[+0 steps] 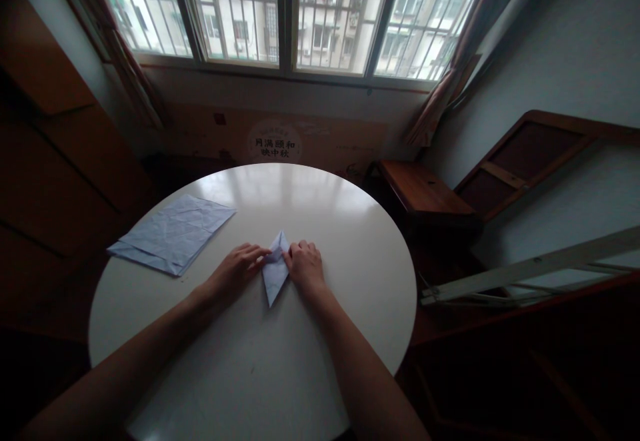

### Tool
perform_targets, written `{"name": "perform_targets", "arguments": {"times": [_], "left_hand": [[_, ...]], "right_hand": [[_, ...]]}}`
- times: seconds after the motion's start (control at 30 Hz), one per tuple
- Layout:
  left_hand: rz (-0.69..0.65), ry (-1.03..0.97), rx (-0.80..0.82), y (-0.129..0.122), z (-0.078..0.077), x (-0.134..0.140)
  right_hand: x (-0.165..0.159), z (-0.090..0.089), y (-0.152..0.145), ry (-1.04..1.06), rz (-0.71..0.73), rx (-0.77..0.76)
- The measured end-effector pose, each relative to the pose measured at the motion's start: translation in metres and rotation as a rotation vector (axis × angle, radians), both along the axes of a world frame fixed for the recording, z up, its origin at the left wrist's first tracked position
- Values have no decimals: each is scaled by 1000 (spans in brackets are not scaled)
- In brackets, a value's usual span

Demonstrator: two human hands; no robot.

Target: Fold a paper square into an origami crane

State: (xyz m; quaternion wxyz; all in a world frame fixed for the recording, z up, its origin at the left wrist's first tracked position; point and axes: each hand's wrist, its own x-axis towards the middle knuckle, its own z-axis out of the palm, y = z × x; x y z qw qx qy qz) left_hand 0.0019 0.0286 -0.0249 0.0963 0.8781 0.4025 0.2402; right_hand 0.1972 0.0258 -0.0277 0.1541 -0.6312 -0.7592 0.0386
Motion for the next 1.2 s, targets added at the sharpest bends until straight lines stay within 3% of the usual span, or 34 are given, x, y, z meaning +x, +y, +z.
{"name": "perform_targets", "arguments": {"times": [0.4,0.57,0.77,0.93,1.2], "left_hand": [[-210,-42,-10,-7,4,5],[-109,-50,48,-6,1,9],[11,-28,93,0,0,1],[-41,57,43,1,-1,-3],[-119,9,-6,-2,6,-5]], "right_hand": [[12,-1,2,249,98,102],[10,0,1,280,129,104],[5,9,-5,362,311,-6],[6,13,-7,344,262,-10],[15,3,4,567,178,-58]]}}
